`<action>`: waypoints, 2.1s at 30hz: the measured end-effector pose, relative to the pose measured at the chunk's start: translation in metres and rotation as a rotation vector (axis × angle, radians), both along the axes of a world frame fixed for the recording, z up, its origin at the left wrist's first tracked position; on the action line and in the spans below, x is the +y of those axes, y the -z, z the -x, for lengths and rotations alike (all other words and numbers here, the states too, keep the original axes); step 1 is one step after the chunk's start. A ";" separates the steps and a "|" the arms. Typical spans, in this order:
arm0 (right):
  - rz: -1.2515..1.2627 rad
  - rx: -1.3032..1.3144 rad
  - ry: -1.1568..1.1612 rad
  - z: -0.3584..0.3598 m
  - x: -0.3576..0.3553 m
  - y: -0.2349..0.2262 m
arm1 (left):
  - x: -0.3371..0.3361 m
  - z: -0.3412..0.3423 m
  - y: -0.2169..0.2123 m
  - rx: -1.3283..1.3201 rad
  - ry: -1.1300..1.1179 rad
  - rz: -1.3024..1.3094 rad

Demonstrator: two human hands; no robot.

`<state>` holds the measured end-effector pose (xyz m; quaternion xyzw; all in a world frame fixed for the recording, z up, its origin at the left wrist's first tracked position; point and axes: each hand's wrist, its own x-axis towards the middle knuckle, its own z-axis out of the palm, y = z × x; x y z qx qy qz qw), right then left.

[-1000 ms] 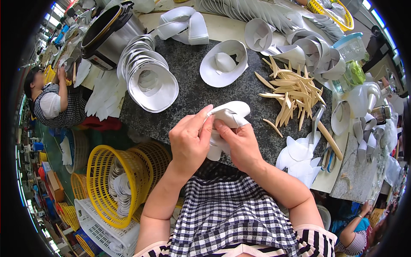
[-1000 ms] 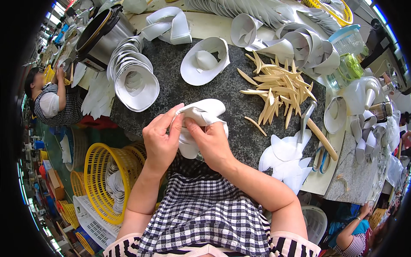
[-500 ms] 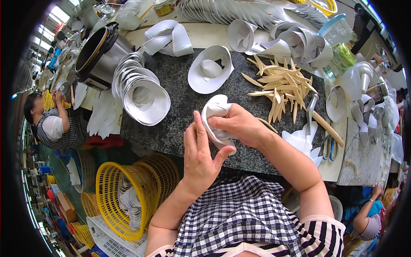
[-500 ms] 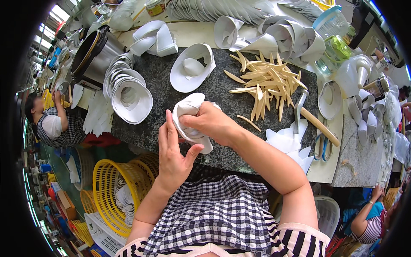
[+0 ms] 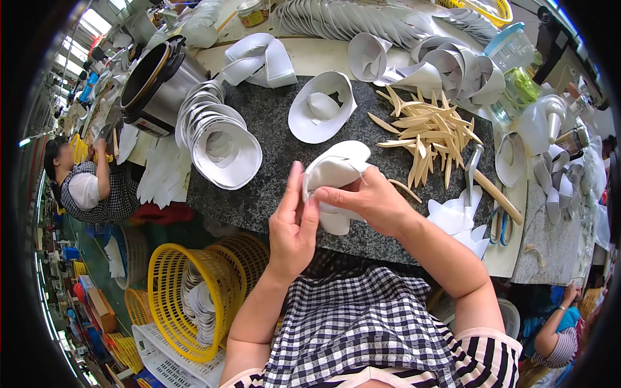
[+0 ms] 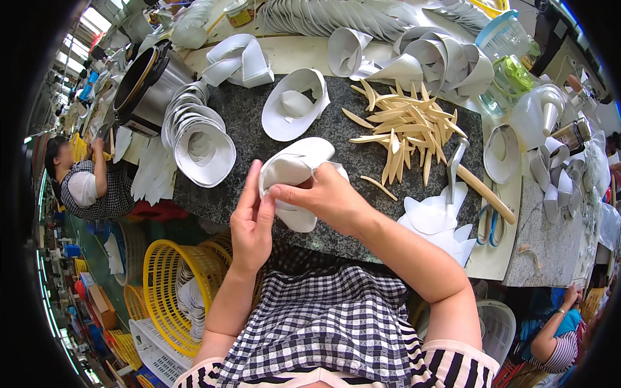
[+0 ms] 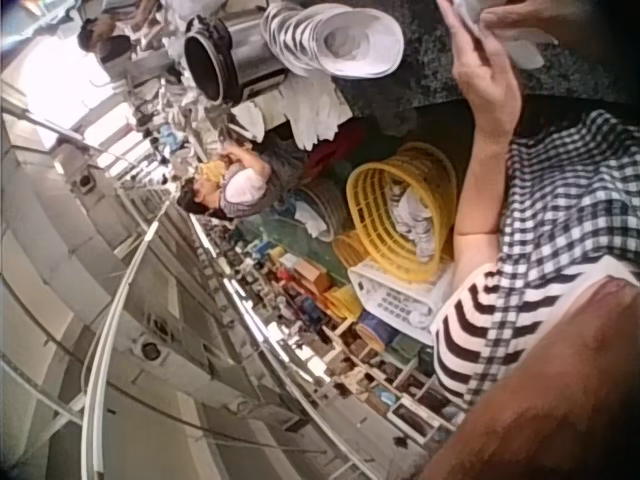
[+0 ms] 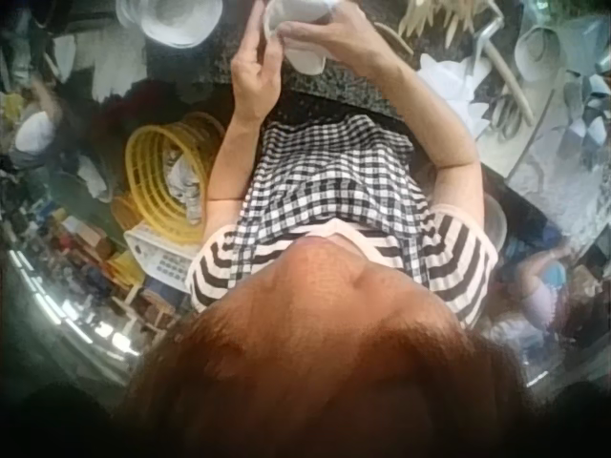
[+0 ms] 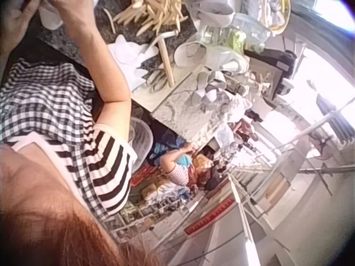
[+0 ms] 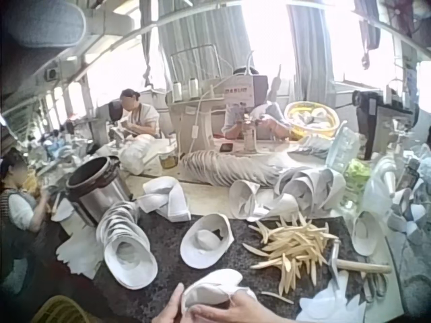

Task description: The person assembles fabric visors by inserting wooden supports, attaching inner lining and embellishments, pressing the seams together by hand, and tapping the parts with a hammer.

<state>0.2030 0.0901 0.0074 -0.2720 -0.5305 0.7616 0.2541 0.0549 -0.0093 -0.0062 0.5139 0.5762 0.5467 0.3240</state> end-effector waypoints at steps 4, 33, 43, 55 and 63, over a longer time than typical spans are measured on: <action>-0.033 -0.041 0.201 0.005 -0.013 0.000 | 0.003 -0.004 -0.003 0.156 0.017 0.031; 0.077 0.017 0.259 0.006 -0.017 0.002 | 0.009 0.008 -0.002 0.157 0.181 -0.030; -0.183 -0.179 0.254 0.012 -0.021 -0.007 | -0.002 0.000 -0.003 0.257 0.036 0.024; -0.244 -0.172 0.244 0.016 -0.028 0.006 | 0.006 0.011 -0.009 0.226 -0.018 0.046; 0.090 0.067 0.280 0.006 -0.021 0.013 | 0.019 0.026 -0.003 -0.148 0.170 0.044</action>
